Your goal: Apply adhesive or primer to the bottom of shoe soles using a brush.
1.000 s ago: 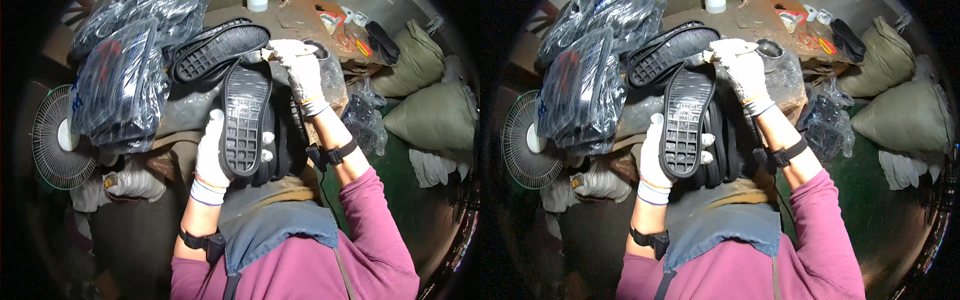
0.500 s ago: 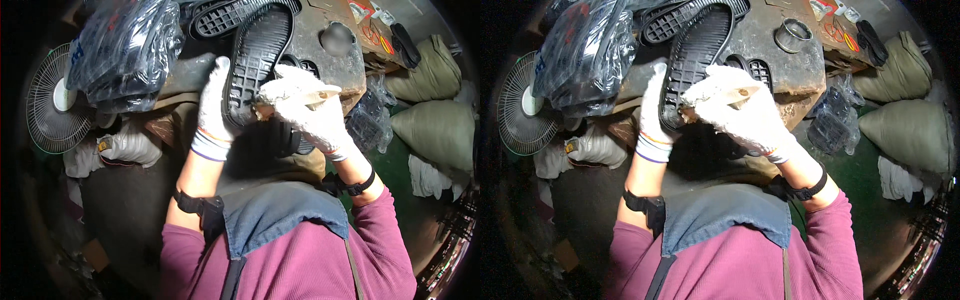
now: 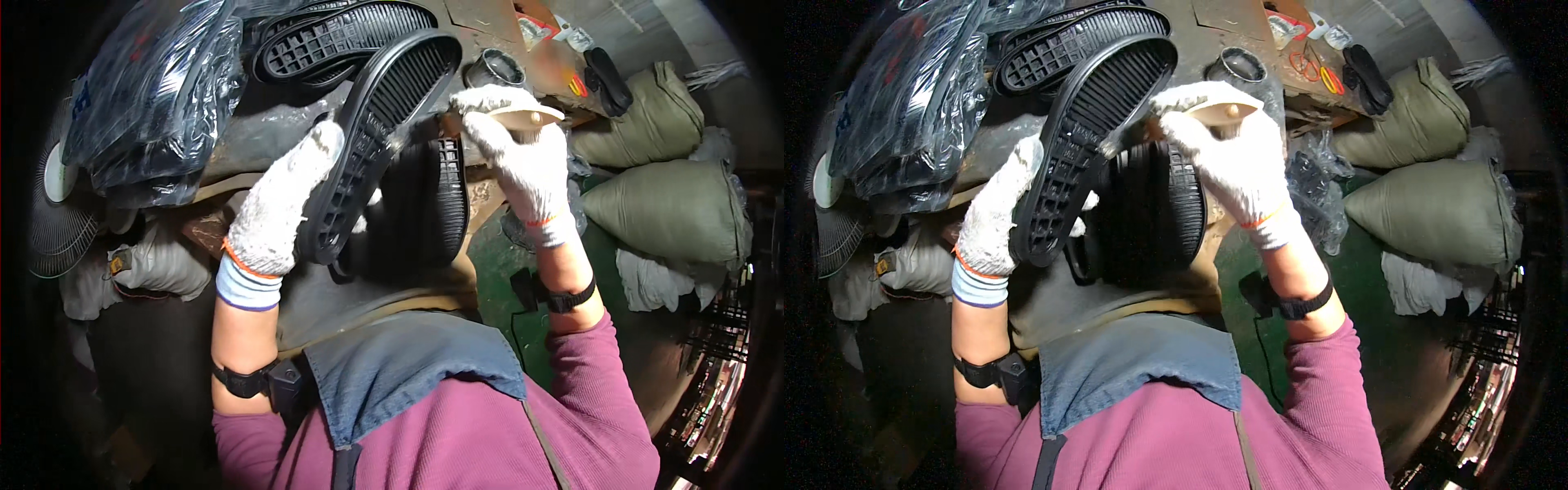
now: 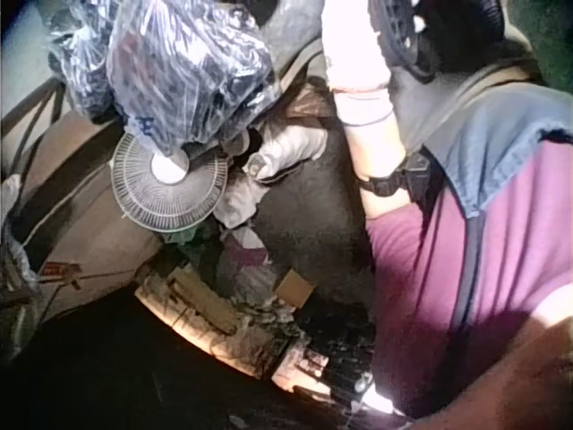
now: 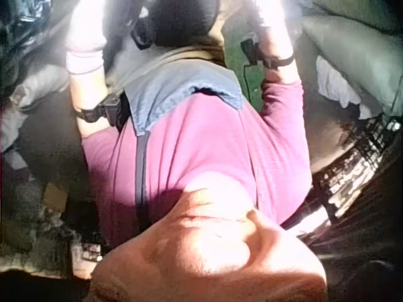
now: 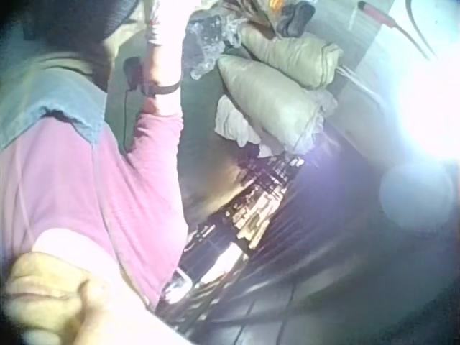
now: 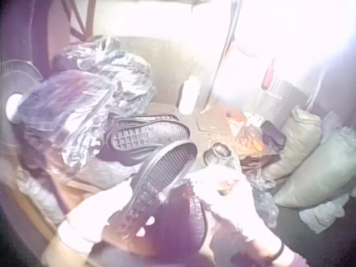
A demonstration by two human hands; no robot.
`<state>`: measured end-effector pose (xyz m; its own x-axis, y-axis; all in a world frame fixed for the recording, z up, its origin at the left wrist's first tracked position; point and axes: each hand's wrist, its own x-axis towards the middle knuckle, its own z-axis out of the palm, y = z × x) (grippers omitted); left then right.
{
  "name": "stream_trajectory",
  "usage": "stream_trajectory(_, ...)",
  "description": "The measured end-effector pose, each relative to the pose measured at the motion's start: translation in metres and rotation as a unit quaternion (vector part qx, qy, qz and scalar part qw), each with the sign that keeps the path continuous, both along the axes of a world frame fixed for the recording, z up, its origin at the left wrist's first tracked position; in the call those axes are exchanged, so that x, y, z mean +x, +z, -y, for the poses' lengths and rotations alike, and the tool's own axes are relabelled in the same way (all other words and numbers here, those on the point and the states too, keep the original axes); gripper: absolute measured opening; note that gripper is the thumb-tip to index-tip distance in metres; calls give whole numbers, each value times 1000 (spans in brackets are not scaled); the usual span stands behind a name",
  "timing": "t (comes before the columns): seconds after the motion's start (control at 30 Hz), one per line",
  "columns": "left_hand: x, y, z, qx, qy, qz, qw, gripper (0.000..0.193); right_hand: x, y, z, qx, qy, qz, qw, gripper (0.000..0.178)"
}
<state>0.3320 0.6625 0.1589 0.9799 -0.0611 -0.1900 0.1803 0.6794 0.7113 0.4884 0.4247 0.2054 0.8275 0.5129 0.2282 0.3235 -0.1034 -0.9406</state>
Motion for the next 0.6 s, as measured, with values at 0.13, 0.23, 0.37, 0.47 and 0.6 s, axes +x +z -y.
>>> stream_trajectory(0.13,-4,-7,5,12,39,-28,999,53,44,-5,2,-57,-50,197,977,15)
stream_trajectory(0.23,-17,-12,26,144,65,-2,987,59,86,-10,7,-105,-103,510,847,10)
stream_trajectory(0.37,-24,-12,28,-124,48,-58,989,70,51,0,-3,-155,30,531,832,14)
stream_trajectory(0.47,-7,-6,28,-258,14,-68,964,74,69,8,-5,-149,-4,510,847,12)
stream_trajectory(0.6,-13,9,33,-315,-9,-54,948,77,72,29,-23,-136,42,621,771,12)
